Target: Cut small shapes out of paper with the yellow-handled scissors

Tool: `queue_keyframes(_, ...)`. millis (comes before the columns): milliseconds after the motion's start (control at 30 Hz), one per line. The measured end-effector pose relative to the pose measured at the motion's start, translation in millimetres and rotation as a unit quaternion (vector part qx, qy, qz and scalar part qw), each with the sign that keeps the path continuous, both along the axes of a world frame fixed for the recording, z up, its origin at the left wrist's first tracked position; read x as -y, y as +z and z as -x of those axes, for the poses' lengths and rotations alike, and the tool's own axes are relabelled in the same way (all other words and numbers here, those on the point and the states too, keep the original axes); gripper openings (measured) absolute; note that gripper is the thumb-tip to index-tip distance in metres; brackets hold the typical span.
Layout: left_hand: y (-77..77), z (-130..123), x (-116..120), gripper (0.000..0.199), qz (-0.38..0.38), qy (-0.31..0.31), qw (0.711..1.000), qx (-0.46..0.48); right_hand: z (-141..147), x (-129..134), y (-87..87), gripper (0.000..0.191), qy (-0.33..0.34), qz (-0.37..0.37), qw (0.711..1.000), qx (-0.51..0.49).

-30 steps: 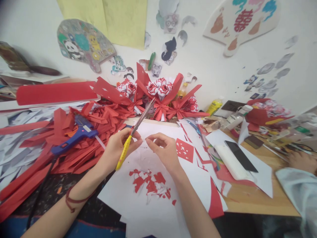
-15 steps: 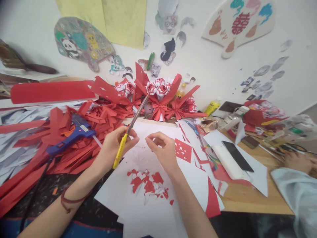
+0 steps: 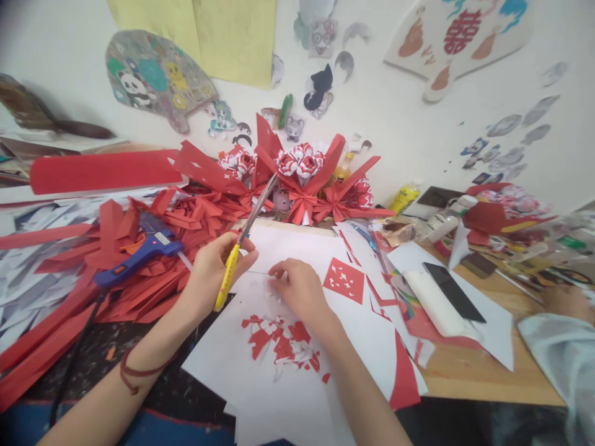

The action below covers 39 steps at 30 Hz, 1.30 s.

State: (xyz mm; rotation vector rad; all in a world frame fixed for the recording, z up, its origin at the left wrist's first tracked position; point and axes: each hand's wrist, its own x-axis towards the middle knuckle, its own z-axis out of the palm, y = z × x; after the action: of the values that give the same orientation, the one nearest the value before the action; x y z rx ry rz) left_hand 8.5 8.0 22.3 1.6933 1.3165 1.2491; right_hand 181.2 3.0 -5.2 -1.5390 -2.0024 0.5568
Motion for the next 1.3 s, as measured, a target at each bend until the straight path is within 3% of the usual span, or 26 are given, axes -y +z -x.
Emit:
queue_keyframes(367, -1.4, -0.3, 0.5, 0.016, 0.006, -0.013, 1.000, 0.006, 5.2, -3.0, -3.0, 0.008, 0.044, 0.008, 0.999, 0.008)
queue_keyframes(733, -2.9, -0.4, -0.4, 0.016, 0.006, -0.004, 1.000, -0.008, -2.3, -6.7, -4.2, 0.005, 0.009, 0.054, 0.995, -0.082)
queue_keyframes(867, -2.7, 1.4, -2.6, 0.018, 0.001, -0.002, 1.000, -0.017, -7.9, -10.3, 3.7, 0.011, 0.020, 0.064, 0.990, -0.122)
queue_keyframes(1000, -2.8, 5.1, -4.7, 0.020, 0.002, 0.010, 1.000, -0.012, -41.9, -14.1, 21.4, 0.021, 0.016, 0.077, 0.978, -0.194)
queue_keyframes(1167, -6.0, 5.9, -5.2, 0.022, -0.009, 0.003, 1.000, -0.024, -104.6, -21.4, 27.3, 0.018, -0.067, 0.108, 0.991, -0.040)
queue_keyframes(1300, -6.9, 4.7, -4.4, 0.022, -0.006, 0.003, 0.999, -0.033, -126.2, -30.5, 17.0, 0.013, -0.081, 0.123, 0.988, 0.056)
